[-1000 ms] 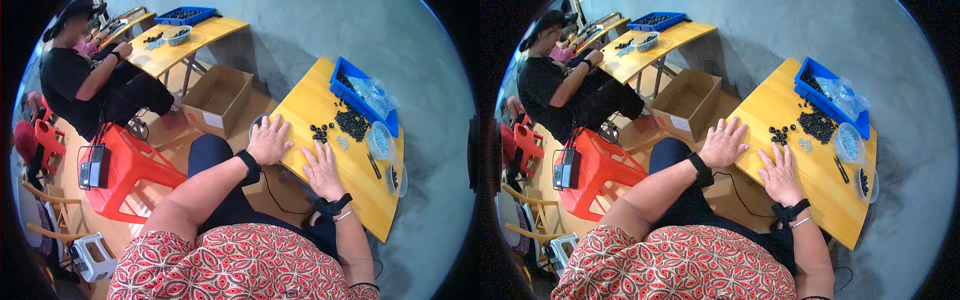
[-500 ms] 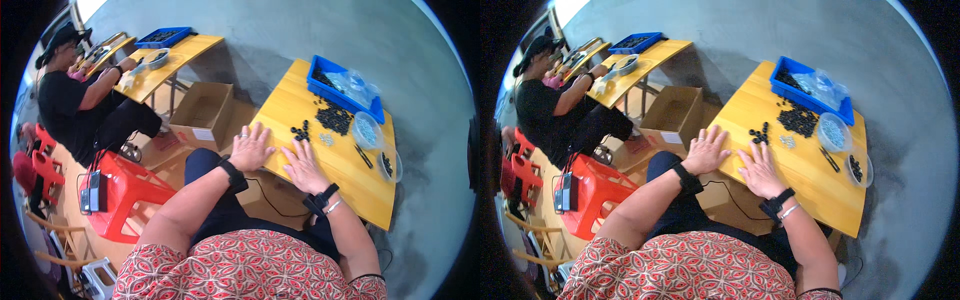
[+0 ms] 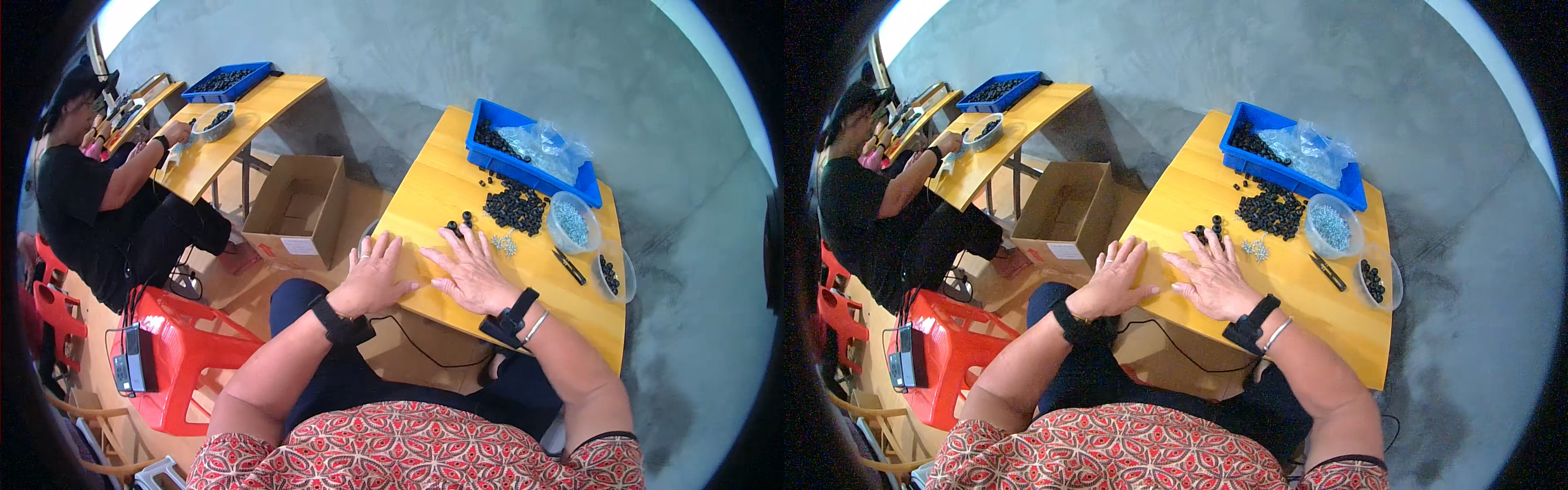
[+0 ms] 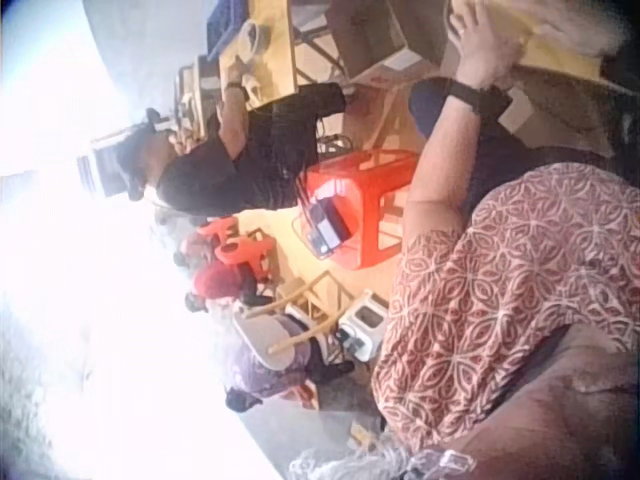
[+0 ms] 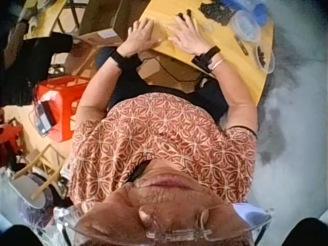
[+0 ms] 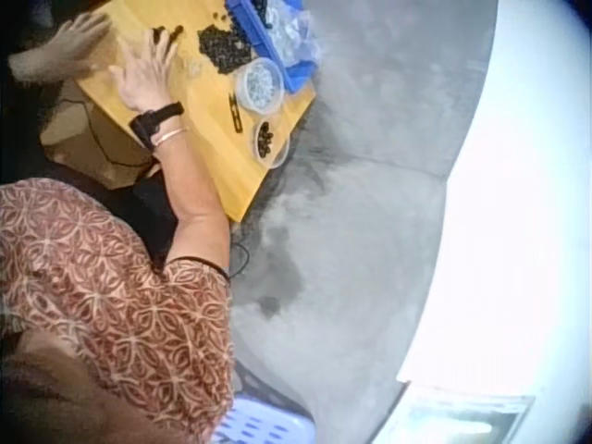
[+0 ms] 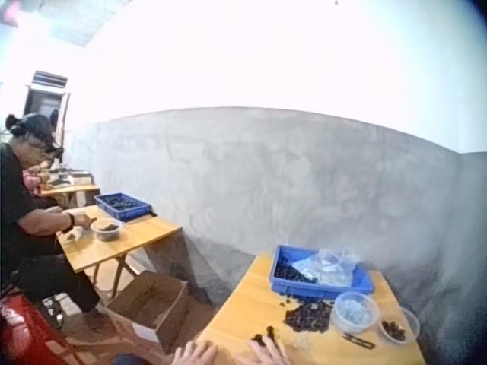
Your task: Manually assembling small black plastic components with blue inserts in an industrial setting.
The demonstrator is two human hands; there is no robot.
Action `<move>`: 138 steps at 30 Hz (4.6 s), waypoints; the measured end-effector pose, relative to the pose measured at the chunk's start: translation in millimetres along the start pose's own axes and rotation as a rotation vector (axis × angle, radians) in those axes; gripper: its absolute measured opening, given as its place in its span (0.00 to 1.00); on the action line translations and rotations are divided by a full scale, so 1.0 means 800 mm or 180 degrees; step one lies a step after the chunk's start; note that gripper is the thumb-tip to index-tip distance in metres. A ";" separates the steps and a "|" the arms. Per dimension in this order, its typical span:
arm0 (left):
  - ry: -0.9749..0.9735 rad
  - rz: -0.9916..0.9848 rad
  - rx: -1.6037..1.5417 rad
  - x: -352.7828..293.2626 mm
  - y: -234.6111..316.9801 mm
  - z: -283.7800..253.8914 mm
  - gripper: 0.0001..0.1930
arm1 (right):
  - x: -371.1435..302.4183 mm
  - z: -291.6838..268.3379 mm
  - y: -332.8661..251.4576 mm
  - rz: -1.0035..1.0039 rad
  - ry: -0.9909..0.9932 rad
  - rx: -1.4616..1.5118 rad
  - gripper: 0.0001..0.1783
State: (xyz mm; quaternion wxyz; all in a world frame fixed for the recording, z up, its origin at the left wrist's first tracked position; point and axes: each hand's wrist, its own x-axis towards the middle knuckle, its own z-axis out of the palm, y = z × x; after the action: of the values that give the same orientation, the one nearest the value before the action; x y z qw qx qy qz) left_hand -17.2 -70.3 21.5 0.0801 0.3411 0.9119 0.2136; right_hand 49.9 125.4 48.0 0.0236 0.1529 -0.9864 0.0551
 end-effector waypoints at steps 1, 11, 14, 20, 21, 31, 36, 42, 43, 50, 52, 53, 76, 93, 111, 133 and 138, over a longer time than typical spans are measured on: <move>-0.0121 -0.0005 -0.0010 0.001 0.012 -0.010 0.40 | 0.001 -0.006 0.007 0.0021 -0.0199 -0.0172 0.27; -0.0947 0.0685 -0.5766 -0.030 0.106 -0.100 0.31 | 0.049 0.004 0.085 0.0052 -0.1059 -0.0439 0.27; -0.0868 0.0589 -0.6451 0.007 0.095 -0.087 0.27 | 0.061 -0.013 0.093 0.0104 -0.1189 -0.0584 0.27; -0.0049 -0.0542 -0.6481 0.060 0.067 -0.004 0.21 | 0.069 -0.006 0.090 0.0339 -0.0208 -0.0235 0.26; 0.0183 -0.0929 -0.6295 0.064 0.065 0.004 0.20 | 0.078 -0.009 0.103 0.0330 -0.0226 -0.0248 0.26; 0.0385 -0.1032 -0.6403 0.081 0.058 0.044 0.17 | 0.141 -0.087 0.272 0.1595 -0.0285 0.0828 0.35; 0.0134 -0.1105 -0.6618 0.079 0.053 0.037 0.18 | 0.155 -0.080 0.305 0.1781 -0.1162 0.0956 0.44; 0.0137 -0.1266 -0.6666 0.082 0.051 0.036 0.17 | 0.175 -0.078 0.302 0.1919 -0.1101 0.0971 0.44; 0.0120 -0.1303 -0.6674 0.083 0.051 0.036 0.17 | 0.172 -0.073 0.303 0.1935 -0.1130 0.0982 0.44; 0.0083 -0.1194 -0.6663 0.085 0.051 0.036 0.17 | 0.170 -0.060 0.321 0.1648 0.0177 0.0568 0.28; 0.0088 -0.1196 -0.6651 0.083 0.050 0.036 0.17 | 0.174 -0.059 0.335 0.1936 -0.0178 0.0485 0.26; 0.0084 -0.1200 -0.6643 0.083 0.051 0.035 0.17 | 0.175 -0.059 0.342 0.1933 -0.0182 0.0486 0.26; 0.0679 0.0786 -0.1107 0.059 0.063 0.025 0.43 | 0.030 0.015 0.029 0.1501 0.1585 0.3933 0.13; -0.0354 0.0360 0.1061 0.073 0.077 0.028 0.37 | 0.035 0.042 0.034 0.0482 0.1444 0.1883 0.11; -0.0595 -0.0236 0.1021 0.126 0.092 0.023 0.39 | -0.034 0.030 0.048 0.0580 0.0729 0.1311 0.22; -0.0785 0.0028 0.0730 0.101 0.072 0.004 0.45 | 0.011 -0.017 0.129 0.0930 0.0190 -0.0155 0.19; -0.0858 0.0041 0.0238 0.085 0.068 0.000 0.47 | 0.021 -0.015 0.134 0.0759 0.0072 -0.0225 0.20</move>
State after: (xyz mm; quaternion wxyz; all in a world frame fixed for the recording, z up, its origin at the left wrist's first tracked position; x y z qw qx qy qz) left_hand -36.9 11.1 45.5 0.1877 0.3753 0.8980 0.1322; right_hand 2.1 223.2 49.9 0.0334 0.0330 -0.9986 0.0243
